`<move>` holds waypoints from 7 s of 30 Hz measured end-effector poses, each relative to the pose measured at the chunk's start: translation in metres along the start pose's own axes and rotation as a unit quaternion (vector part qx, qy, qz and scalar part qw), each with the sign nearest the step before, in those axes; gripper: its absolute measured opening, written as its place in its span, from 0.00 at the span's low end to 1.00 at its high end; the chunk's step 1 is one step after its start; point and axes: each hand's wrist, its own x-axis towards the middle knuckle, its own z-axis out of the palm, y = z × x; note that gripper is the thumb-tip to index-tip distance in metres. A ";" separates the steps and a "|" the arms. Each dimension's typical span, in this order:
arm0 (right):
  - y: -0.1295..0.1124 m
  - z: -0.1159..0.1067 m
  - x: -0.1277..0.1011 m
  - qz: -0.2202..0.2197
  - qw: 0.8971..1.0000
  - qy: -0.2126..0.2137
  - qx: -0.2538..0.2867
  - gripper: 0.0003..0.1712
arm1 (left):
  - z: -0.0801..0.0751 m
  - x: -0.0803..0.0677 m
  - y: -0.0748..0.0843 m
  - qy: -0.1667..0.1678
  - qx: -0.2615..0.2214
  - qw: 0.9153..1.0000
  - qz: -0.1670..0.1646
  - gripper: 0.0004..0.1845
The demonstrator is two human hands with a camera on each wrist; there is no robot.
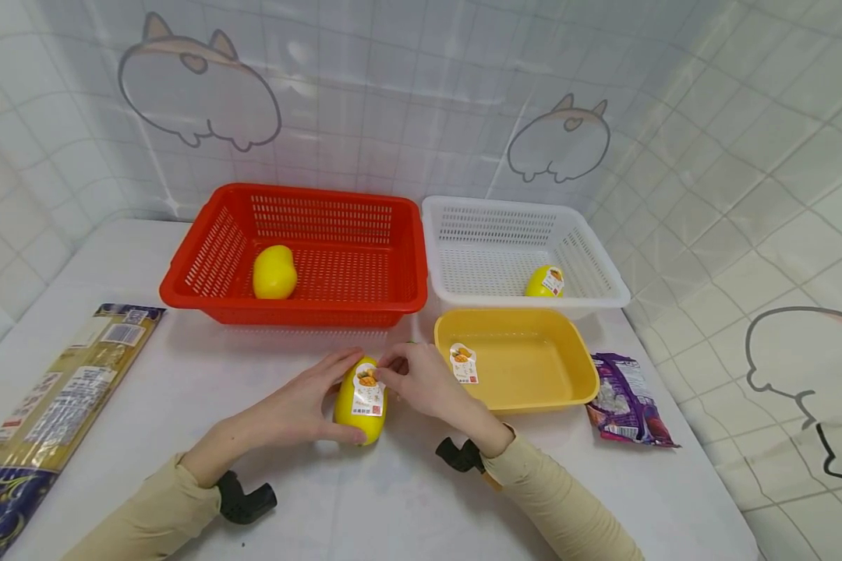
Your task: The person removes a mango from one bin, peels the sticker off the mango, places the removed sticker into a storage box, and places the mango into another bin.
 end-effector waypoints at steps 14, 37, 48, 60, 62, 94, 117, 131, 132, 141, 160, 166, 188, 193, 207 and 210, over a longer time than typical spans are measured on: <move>-0.001 0.001 -0.002 0.001 1.000 -0.003 0.016 0.05 | 0.001 0.001 -0.001 0.001 -0.005 1.000 0.006 0.62; -0.002 0.003 -0.004 -0.009 0.999 0.002 0.036 0.05 | 0.002 0.002 -0.002 -0.004 -0.014 1.000 0.004 0.62; -0.012 -0.012 -0.007 -0.020 0.999 0.037 0.024 0.04 | 0.002 0.003 -0.007 0.001 -0.017 1.000 0.007 0.62; -0.013 -0.016 -0.009 -0.007 0.999 0.023 0.033 0.07 | 0.002 0.002 -0.005 -0.003 -0.018 1.000 0.003 0.62; -0.014 -0.017 -0.010 -0.011 0.999 0.031 0.022 0.06 | 0.002 0.002 -0.005 -0.003 -0.016 1.000 0.004 0.63; -0.012 -0.023 -0.008 -0.074 0.994 0.080 0.021 0.06 | 0.001 0.001 -0.003 -0.008 -0.010 1.000 -0.008 0.64; -0.012 -0.026 -0.009 -0.054 0.995 0.069 0.044 0.15 | 0.000 0.001 -0.001 -0.008 -0.005 1.000 -0.013 0.64; -0.026 -0.040 0.000 -0.051 0.997 0.044 0.048 0.15 | 0.001 0.001 -0.002 -0.005 -0.008 1.000 -0.007 0.64; -0.028 -0.042 0.002 -0.053 0.997 0.042 0.046 0.15 | 0.001 0.001 -0.002 -0.005 -0.009 1.000 -0.006 0.64; -0.042 -0.057 0.012 -0.059 0.997 0.037 0.030 0.15 | 0.000 0.001 -0.002 -0.003 -0.010 1.000 0.002 0.63; -0.053 -0.069 0.029 -0.058 0.997 0.044 0.019 0.15 | -0.001 0.000 -0.002 -0.002 -0.013 1.000 0.012 0.62; -0.055 -0.070 0.033 -0.052 0.997 0.051 0.015 0.14 | 0.000 0.000 -0.002 -0.007 -0.013 1.000 0.002 0.63; -0.068 -0.071 0.055 -0.040 0.998 0.036 0.019 0.13 | 0.000 0.000 -0.003 -0.006 -0.011 1.000 0.008 0.62; -0.070 -0.070 0.061 -0.040 0.999 0.032 0.013 0.14 | 0.000 0.000 -0.002 -0.005 -0.011 1.000 0.009 0.61; -0.075 -0.070 0.079 -0.036 0.999 0.011 0.017 0.13 | 0.000 0.000 -0.001 -0.001 0.002 1.000 0.011 0.61; -0.077 -0.071 0.083 -0.039 0.999 0.012 0.008 0.13 | 0.000 0.000 -0.001 -0.002 0.001 1.000 0.013 0.61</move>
